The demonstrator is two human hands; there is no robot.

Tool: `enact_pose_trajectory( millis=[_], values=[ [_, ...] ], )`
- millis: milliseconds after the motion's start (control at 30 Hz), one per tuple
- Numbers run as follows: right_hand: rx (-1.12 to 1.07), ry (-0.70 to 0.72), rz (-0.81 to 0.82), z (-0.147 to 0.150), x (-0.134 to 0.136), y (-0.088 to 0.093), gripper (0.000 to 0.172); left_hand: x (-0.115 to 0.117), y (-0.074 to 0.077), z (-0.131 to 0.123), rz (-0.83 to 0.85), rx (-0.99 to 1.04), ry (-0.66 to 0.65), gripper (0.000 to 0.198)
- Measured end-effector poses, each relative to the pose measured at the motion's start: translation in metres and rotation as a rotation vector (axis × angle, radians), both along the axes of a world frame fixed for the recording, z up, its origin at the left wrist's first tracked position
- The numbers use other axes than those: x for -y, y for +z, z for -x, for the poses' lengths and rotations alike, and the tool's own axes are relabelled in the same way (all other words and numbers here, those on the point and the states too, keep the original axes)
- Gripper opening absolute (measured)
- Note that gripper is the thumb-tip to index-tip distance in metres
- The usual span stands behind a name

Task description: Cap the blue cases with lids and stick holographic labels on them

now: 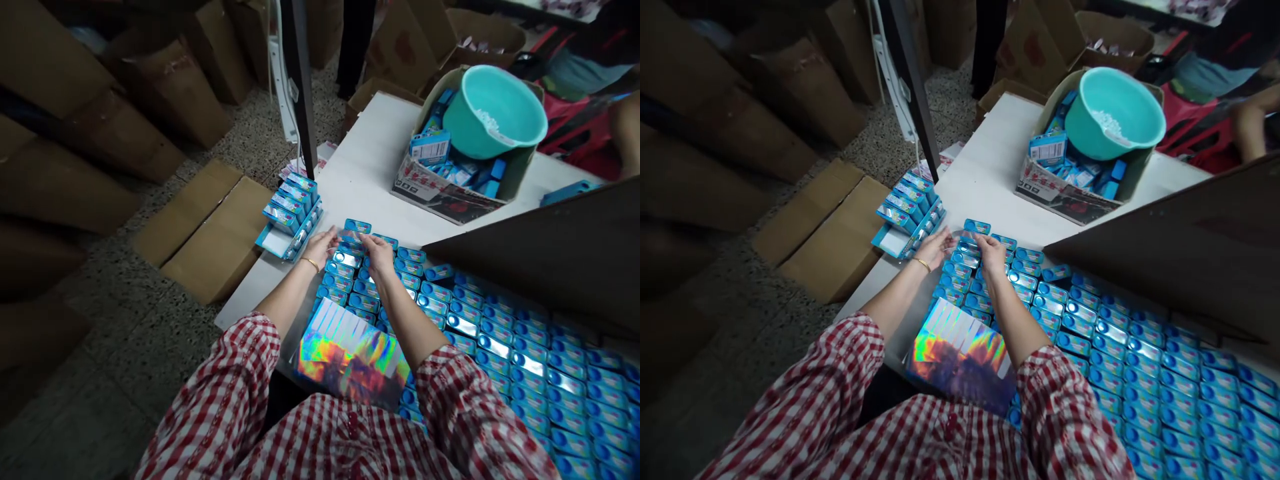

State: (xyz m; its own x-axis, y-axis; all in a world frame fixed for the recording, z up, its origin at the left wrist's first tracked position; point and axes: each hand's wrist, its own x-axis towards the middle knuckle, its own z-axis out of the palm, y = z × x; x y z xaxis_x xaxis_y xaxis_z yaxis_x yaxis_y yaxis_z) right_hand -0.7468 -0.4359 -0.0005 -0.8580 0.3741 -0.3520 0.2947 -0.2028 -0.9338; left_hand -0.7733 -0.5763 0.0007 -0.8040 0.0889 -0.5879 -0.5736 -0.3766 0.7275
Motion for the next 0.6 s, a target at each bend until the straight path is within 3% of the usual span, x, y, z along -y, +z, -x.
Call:
enact_pose_trajectory(
  millis=[133, 400, 600],
  values=[
    [-0.032, -0.070, -0.181, 0.017, 0.001, -0.019, 0.034, -0.005, -0.011, 0.021, 0.113, -0.029, -0.012, 0.029],
    [-0.016, -0.115, -0.864, 0.044, -0.005, -0.043, 0.026, -0.015, -0.044, 0.061, 0.296, -0.110, -0.018, 0.021],
    [-0.039, -0.133, -1.068, 0.047, -0.004, -0.052, 0.032, -0.021, -0.058, 0.073, 0.320, -0.095, -0.033, 0.017]
  ],
)
